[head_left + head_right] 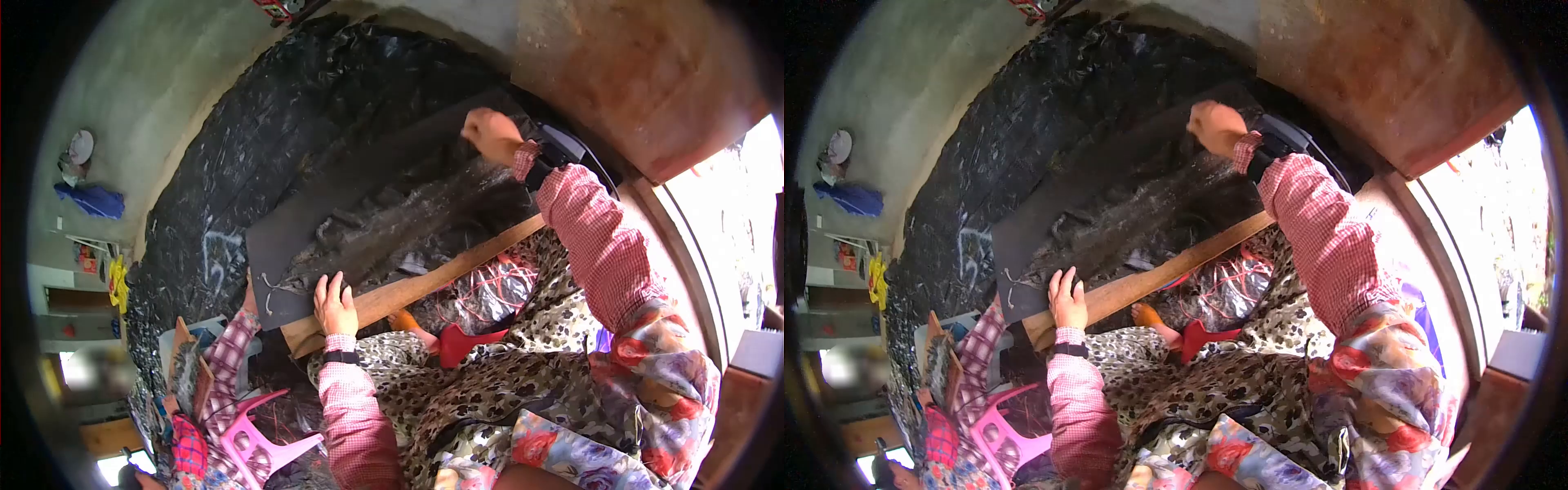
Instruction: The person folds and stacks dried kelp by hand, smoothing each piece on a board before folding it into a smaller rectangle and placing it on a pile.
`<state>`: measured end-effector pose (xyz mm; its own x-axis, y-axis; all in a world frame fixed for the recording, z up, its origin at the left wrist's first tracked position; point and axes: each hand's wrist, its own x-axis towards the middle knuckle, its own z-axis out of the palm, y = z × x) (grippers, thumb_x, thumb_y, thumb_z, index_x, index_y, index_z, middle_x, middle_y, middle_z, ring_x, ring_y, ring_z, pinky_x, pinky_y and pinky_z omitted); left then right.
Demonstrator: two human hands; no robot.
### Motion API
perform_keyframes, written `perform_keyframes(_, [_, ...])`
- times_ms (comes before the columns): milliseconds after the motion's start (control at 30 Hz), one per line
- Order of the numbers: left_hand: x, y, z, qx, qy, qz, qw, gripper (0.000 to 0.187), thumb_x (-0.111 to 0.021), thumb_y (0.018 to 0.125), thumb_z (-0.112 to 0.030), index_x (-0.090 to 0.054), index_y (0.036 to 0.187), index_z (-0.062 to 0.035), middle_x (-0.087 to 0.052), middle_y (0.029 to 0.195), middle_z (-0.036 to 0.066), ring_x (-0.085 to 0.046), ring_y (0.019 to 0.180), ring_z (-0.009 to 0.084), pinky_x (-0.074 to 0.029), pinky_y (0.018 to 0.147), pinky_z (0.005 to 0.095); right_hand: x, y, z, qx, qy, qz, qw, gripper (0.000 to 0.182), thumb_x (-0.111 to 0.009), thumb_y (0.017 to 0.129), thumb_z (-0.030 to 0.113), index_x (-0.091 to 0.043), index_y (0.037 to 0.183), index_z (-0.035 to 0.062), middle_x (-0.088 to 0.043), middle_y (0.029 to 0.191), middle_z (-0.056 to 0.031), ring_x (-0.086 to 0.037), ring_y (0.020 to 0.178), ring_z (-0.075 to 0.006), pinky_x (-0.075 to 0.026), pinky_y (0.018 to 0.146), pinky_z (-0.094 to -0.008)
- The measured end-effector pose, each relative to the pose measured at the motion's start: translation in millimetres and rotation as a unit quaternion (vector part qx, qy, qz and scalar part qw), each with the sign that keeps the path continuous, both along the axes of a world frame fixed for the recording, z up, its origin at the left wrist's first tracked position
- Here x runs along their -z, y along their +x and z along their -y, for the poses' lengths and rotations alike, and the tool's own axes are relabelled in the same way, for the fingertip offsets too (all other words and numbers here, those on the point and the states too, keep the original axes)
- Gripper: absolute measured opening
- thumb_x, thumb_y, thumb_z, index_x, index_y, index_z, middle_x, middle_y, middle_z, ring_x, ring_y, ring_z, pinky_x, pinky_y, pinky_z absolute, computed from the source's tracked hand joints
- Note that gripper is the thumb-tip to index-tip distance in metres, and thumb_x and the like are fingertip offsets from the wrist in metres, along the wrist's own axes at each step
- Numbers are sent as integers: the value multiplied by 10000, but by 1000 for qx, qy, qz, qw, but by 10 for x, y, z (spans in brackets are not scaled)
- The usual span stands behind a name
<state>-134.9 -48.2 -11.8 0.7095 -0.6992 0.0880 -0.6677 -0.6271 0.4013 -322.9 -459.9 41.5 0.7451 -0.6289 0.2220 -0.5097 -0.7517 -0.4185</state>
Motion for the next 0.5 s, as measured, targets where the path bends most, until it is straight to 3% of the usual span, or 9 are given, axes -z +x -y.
perform_keyframes(33, [3,-11,-4,-3,3,4,1000,364,-602,857,-200,-581,1221,-189,-454,1341,97,-436,1211,321,-371,984,450,-63,5,-6,-4,-2,-6,1000,231,-598,822,247,-633,942,53,-629,989,-180,-599,918,-373,-484,770,-440])
perform_keyframes(100, [12,-11,-13,-5,-2,0,1000,361,-594,863,-198,-579,1223,-185,-449,1345,104,-426,1224,320,-365,991,451,-130,39,-6,135,20,65,989,201,-594,832,229,-624,911,47,-631,984,-178,-601,918,-367,-480,759,-442])
perform_keyframes(267, [-55,-52,-17,-4,-6,5,1000,364,-577,879,-195,-566,1242,-180,-440,1355,125,-422,1235,323,-359,1007,435,61,59,164,218,7,100,971,202,-616,837,224,-623,912,37,-652,946,-180,-625,850,-372,-493,748,-435])
perform_keyframes(367, [-22,-41,-26,0,-7,7,1000,374,-576,880,-203,-549,1252,-186,-435,1351,135,-420,1238,320,-362,999,452,180,74,179,193,18,25,981,213,-626,837,229,-619,936,41,-642,976,-174,-616,893,-367,-481,781,-443])
perform_keyframes(433, [-13,-44,-40,8,-8,14,1000,376,-575,881,-206,-544,1255,-187,-434,1351,138,-420,1238,321,-364,999,451,143,102,-1,179,-37,3,983,223,-638,825,225,-614,976,62,-616,1033,-147,-582,984,-343,-449,847,-439])
perform_keyframes(500, [-29,-11,-48,8,-8,11,1000,380,-586,871,-217,-548,1247,-176,-442,1344,141,-430,1226,330,-367,994,455,-13,118,-294,30,-124,65,990,269,-649,810,221,-603,1033,78,-578,1084,-122,-528,1064,-320,-408,902,-433])
